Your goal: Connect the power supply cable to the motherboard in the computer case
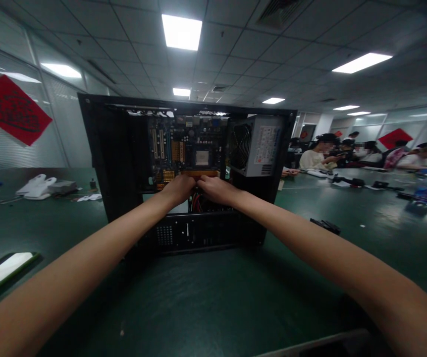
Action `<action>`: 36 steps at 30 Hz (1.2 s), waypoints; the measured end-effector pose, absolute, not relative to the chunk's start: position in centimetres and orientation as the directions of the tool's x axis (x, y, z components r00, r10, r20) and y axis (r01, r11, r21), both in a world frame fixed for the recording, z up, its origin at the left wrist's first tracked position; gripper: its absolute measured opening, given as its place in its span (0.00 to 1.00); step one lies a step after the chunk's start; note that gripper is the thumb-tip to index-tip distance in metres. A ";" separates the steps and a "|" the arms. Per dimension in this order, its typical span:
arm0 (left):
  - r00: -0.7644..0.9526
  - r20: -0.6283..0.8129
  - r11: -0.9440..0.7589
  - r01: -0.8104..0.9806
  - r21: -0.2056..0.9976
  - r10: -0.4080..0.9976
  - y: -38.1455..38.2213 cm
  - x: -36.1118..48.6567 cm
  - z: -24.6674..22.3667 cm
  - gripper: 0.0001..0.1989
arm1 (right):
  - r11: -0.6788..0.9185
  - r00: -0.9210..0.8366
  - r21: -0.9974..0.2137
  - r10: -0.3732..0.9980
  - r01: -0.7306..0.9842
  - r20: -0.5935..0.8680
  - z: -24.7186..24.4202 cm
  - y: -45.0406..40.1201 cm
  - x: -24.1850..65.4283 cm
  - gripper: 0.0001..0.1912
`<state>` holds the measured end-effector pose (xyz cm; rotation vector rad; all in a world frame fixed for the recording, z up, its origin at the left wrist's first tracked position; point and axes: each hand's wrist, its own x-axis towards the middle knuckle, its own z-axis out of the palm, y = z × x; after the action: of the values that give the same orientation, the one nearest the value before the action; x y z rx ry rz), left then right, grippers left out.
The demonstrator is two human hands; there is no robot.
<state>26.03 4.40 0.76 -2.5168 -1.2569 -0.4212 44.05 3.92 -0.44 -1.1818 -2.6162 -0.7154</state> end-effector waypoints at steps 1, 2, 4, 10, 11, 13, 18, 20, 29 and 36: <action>0.570 0.381 -0.568 0.813 -0.130 0.728 4.5 26.0 0.7 0.13 | 0.564 -0.661 0.346 0.662 0.750 0.352 -0.4 3.9 44.0 0.16; 0.560 0.377 -0.559 0.820 -0.124 0.738 4.5 25.9 0.7 0.13 | 0.563 -0.657 0.339 0.667 0.754 0.352 -0.4 3.8 43.9 0.15; 0.540 0.369 -0.544 0.833 -0.105 0.756 4.5 25.9 0.7 0.13 | 0.563 -0.650 0.326 0.674 0.760 0.351 -0.3 3.8 43.8 0.15; 0.553 0.406 -0.581 0.812 -0.065 0.728 4.4 26.0 0.9 0.14 | 0.576 -0.659 0.321 0.667 0.752 0.348 -0.3 4.2 44.0 0.15; 0.555 0.407 -0.581 0.811 -0.072 0.725 4.4 26.1 0.9 0.14 | 0.577 -0.660 0.321 0.663 0.751 0.352 -0.4 4.2 44.0 0.15; 0.552 0.395 -0.566 0.819 -0.095 0.734 4.3 26.2 1.0 0.15 | 0.575 -0.656 0.316 0.660 0.754 0.365 -0.4 4.1 44.0 0.15; 0.548 0.347 -0.535 0.833 -0.141 0.761 3.5 26.4 1.3 0.16 | 0.560 -0.612 0.254 0.680 0.789 0.403 -0.2 3.4 44.1 0.13; 0.546 0.327 -0.528 0.836 -0.151 0.771 3.0 26.5 1.5 0.17 | 0.548 -0.593 0.234 0.695 0.803 0.406 -0.1 3.2 44.3 0.11; 0.548 0.307 -0.530 0.835 -0.145 0.778 2.7 26.6 1.9 0.15 | 0.541 -0.536 0.130 0.715 0.831 0.449 -0.3 3.0 45.7 0.13; 0.565 0.297 -0.556 0.822 -0.122 0.770 3.8 26.6 1.4 0.16 | 0.530 -0.513 0.101 0.729 0.842 0.453 -0.4 3.4 45.6 0.14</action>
<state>26.60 3.80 1.43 -2.5531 -1.3247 -0.3072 45.58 3.42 -0.39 -1.2964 -2.4168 -0.4405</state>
